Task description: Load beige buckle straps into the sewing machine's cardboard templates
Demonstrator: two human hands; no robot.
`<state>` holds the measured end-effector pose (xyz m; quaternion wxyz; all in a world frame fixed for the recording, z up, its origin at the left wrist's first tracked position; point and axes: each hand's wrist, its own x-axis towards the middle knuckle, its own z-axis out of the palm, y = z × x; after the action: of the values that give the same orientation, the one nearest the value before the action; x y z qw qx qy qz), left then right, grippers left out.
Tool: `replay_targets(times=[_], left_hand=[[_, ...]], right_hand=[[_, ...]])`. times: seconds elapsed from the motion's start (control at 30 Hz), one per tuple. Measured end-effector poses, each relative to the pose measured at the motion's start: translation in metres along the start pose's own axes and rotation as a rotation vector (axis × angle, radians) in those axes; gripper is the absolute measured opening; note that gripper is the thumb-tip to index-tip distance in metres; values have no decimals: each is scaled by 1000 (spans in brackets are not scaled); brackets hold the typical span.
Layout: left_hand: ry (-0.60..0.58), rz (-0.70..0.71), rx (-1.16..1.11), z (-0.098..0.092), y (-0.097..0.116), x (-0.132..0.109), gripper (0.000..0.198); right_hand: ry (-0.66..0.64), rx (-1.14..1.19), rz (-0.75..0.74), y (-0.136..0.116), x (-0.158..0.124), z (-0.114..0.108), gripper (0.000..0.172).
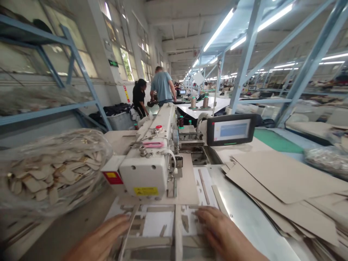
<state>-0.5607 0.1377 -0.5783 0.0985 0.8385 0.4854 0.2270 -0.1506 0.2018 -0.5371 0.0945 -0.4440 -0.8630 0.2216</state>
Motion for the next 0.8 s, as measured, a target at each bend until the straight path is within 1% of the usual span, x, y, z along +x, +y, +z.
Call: replay_targets(times=[0.07, 0.2, 0.27, 0.3, 0.33, 0.37, 0.4, 0.43, 0.5, 0.53, 0.57, 0.63, 0.67, 0.73, 0.8], left_hand=[[-11, -3, 50, 8, -15, 3, 62], [-74, 71, 24, 23, -35, 17, 52], [-75, 90, -16, 30, -40, 26, 44], [-60, 80, -37, 34, -41, 31, 43], [-37, 58, -59, 37, -42, 35, 46], [-12, 24, -82, 40, -41, 38, 51], [17, -13, -107, 43, -39, 42, 53], [42, -53, -135, 45, -36, 44, 50], [88, -125, -193, 48, -26, 48, 30], [114, -158, -224, 50, -20, 49, 20], [144, -195, -258, 52, -15, 49, 16], [202, -248, -310, 56, -5, 48, 17], [216, -263, -329, 59, -2, 47, 16], [231, -276, -355, 65, 1, 45, 13], [240, -287, -378, 69, 2, 44, 11]], right_hand=[[-73, -84, -11, -10, 1, 7, 54], [-195, -161, 1, -31, 16, 9, 78], [-225, -153, -25, -36, 25, 12, 81], [-223, -147, -36, -37, 28, 15, 79], [-207, -140, -41, -37, 32, 18, 75], [-177, -134, -33, -38, 35, 23, 72], [-139, -128, -15, -39, 37, 28, 73], [-100, -124, 9, -41, 39, 33, 76], [-62, -118, 40, -45, 42, 40, 81], [-64, -117, 36, -47, 42, 42, 78], [-74, -121, 18, -49, 42, 42, 73], [-87, -148, -27, -47, 39, 35, 63], [-85, -165, -44, -45, 35, 30, 63], [-89, -186, -36, -36, 26, 18, 69], [-118, -171, 3, -27, 16, 9, 78]])
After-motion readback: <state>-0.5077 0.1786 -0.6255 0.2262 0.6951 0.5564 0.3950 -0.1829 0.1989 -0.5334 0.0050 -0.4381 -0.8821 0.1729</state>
